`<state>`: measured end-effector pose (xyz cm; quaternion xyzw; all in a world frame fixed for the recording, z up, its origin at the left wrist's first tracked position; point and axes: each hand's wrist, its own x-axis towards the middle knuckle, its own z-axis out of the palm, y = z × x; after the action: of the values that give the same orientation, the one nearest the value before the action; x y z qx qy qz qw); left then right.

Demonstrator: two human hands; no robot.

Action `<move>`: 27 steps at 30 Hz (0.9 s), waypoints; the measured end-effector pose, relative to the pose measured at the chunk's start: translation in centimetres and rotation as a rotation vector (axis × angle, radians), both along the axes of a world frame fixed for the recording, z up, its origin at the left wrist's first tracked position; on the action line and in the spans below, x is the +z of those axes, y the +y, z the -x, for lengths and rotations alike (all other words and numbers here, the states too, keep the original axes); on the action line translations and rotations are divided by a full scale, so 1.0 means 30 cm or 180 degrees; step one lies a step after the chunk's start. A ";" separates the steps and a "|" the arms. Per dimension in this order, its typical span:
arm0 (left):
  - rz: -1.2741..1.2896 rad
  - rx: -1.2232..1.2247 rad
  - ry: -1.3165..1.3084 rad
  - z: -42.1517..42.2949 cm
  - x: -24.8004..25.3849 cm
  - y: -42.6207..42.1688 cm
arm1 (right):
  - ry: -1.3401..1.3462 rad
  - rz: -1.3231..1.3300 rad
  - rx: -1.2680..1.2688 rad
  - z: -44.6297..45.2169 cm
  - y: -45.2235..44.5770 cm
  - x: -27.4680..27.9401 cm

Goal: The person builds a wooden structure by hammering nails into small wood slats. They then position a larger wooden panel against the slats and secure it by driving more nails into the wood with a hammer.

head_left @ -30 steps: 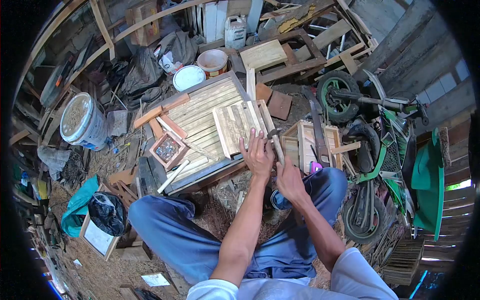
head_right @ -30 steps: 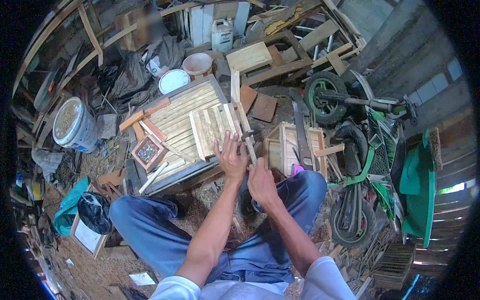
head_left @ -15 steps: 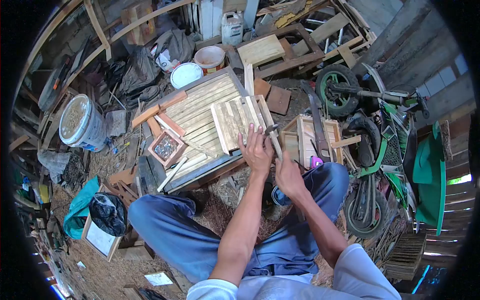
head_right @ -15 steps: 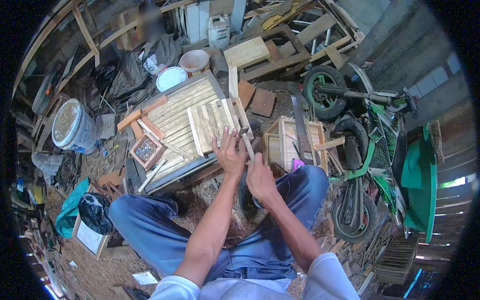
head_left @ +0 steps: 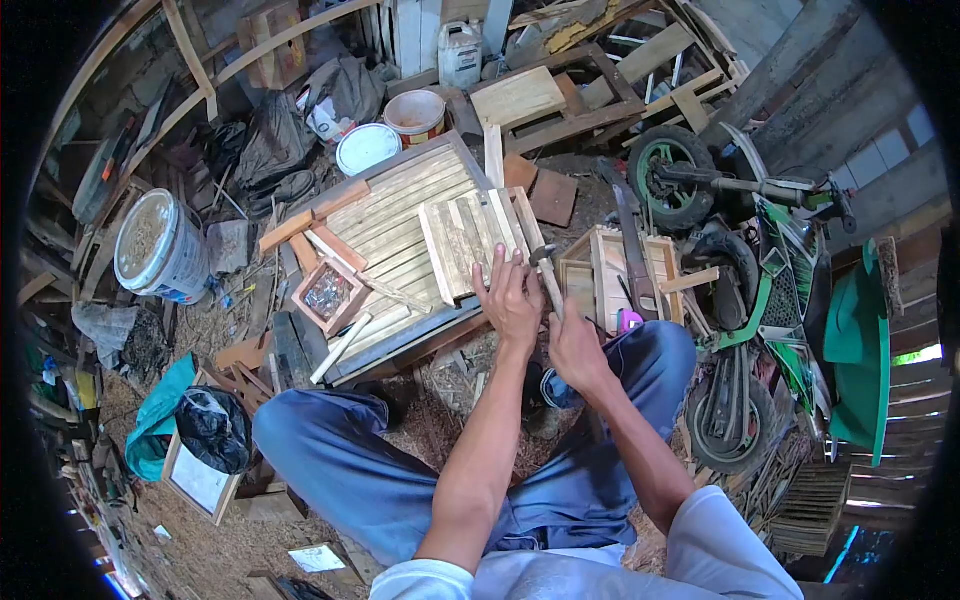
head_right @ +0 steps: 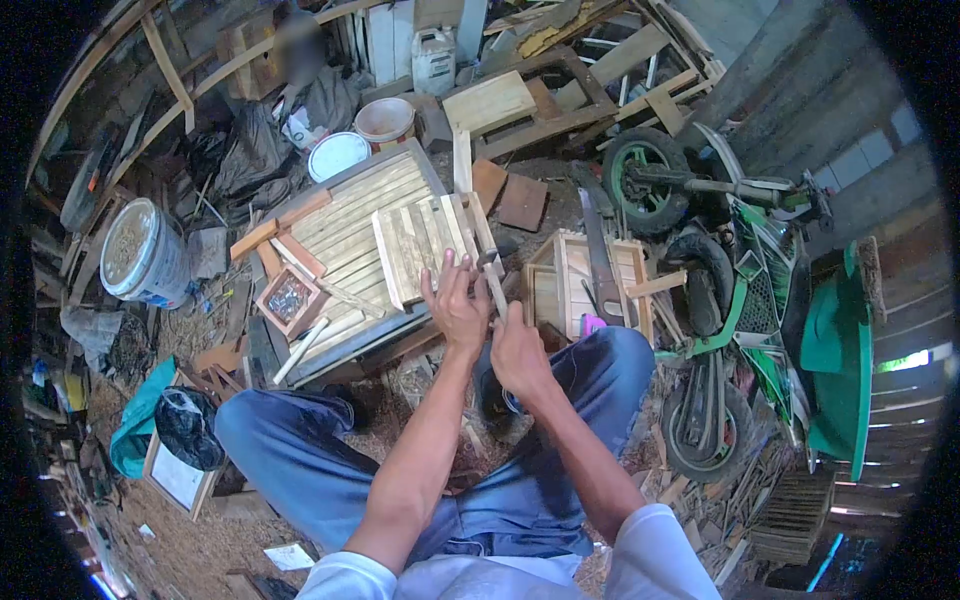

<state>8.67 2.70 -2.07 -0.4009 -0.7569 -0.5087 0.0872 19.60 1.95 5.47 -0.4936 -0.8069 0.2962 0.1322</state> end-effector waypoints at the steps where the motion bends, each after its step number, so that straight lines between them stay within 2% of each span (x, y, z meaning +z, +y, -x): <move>1: -0.0048 0.0003 0.0018 0.002 0.004 0.004 | 0.0018 0.0138 0.0016 -0.005 0.008 0.010; 5: -0.0103 0.0023 0.0062 0.001 -0.003 0.008 | 0.0345 0.0221 -0.0375 0.028 -0.019 0.123; 9: -0.0021 0.0008 0.0131 0.002 -0.001 0.004 | 0.0063 0.0062 0.0000 -0.022 0.023 -0.015; 13: -0.0109 0.0005 0.0085 0.002 -0.013 0.010 | 0.0273 0.0417 -0.0463 0.026 -0.016 0.164; 16: -0.0012 0.0027 0.0033 0.000 -0.003 0.007 | -0.0190 0.0005 0.0019 0.000 -0.001 0.028; 21: -0.0073 -0.0022 -0.0080 0.004 0.007 0.007 | 0.0306 0.0316 -0.0442 0.029 -0.033 0.122; 23: -0.0005 -0.0011 -0.0108 -0.001 0.007 -0.002 | 0.0073 0.0116 -0.0182 0.000 -0.015 0.015; 25: -0.0025 0.0030 -0.0073 0.006 0.015 0.010 | -0.0069 0.0065 -0.0062 0.001 0.012 0.034; 27: -0.0052 0.0070 -0.0037 0.011 0.005 0.013 | 0.0229 0.0240 -0.0266 0.011 -0.007 0.098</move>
<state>8.35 3.09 -1.91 -0.3888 -0.7575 -0.5162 0.0917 19.27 1.74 8.40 -0.5206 -0.7686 0.3382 0.1548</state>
